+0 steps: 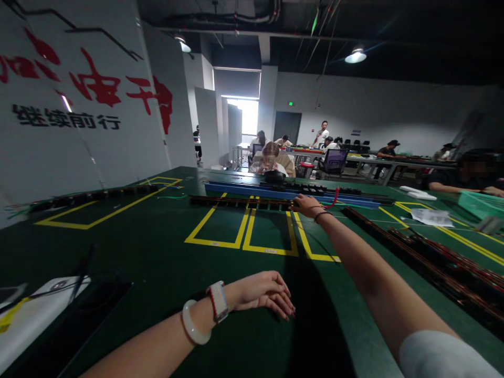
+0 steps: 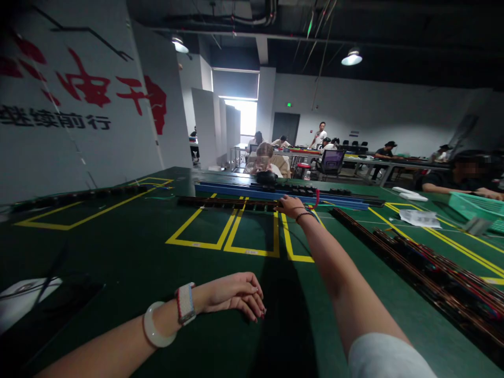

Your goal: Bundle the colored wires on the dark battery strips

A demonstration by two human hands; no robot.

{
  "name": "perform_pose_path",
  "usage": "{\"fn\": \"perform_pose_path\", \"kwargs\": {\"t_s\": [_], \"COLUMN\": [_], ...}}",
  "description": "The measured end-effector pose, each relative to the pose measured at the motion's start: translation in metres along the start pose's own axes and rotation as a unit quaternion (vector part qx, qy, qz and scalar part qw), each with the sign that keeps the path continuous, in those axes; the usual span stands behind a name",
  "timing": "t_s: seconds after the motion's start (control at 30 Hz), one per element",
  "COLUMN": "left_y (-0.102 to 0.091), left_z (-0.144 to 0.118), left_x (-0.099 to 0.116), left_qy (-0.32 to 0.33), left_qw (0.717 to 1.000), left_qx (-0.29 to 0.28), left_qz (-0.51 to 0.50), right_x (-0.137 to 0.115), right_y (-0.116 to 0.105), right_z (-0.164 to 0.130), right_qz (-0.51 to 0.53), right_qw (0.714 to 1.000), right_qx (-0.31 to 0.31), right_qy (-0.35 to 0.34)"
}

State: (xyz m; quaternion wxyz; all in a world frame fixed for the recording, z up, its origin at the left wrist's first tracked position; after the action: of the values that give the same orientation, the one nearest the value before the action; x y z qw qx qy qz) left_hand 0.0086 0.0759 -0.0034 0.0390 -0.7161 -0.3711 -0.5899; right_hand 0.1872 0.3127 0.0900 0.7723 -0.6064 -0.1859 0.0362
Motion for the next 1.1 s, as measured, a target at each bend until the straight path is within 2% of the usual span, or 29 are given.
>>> {"fn": "perform_pose_path", "kwargs": {"t_s": [0.13,0.27,0.43,0.53,0.67,0.77,0.87,0.97,1.1], "left_y": [-0.003,-0.005,-0.005,-0.004,-0.002,-0.002,-0.002,-0.002,-0.001], "left_z": [0.005,0.009,0.011,0.010,0.007,0.006,0.005,0.003,-0.001], "left_x": [-0.004,-0.008,-0.008,-0.006,-0.004,-0.004,-0.004,-0.001,0.003], "left_qy": [0.006,-0.006,-0.015,-0.017,-0.016,-0.010,-0.010,-0.007,-0.009], "left_qw": [1.000,1.000,1.000,0.999,0.999,1.000,1.000,1.000,1.000], "left_qx": [-0.014,-0.002,0.003,0.000,-0.003,-0.009,-0.008,-0.010,-0.016], "left_qz": [-0.014,-0.019,-0.024,-0.027,-0.031,-0.027,-0.021,-0.011,0.002], "right_x": [0.005,0.006,0.007,0.003,-0.021,-0.046,-0.052,-0.014,0.070], "right_y": [0.028,0.052,0.077,0.080,0.057,0.029,0.002,-0.008,-0.006], "right_z": [0.021,0.041,0.053,0.051,0.040,0.008,-0.052,-0.121,-0.215], "right_qz": [0.006,0.021,0.041,0.049,0.053,0.061,0.069,0.028,-0.093], "right_qw": [1.000,1.000,0.999,0.999,0.997,0.987,0.964,0.969,0.977], "right_qx": [-0.010,-0.018,-0.012,0.001,0.046,0.085,0.160,0.199,0.188], "right_qy": [0.004,0.009,0.018,0.015,-0.041,-0.120,-0.201,-0.146,0.027]}}
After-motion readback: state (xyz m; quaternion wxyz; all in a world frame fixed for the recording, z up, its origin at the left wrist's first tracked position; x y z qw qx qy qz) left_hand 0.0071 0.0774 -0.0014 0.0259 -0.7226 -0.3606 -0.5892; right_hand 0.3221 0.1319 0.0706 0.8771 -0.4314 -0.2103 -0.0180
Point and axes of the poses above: each hand's wrist, its own z-axis towards the middle knuckle, its own y-axis out of the palm, x = y × z, the point moved 6 cm from there along z, towards the middle knuckle, and after that the axes turned 1 degree about -y, right-handed, at the moved point
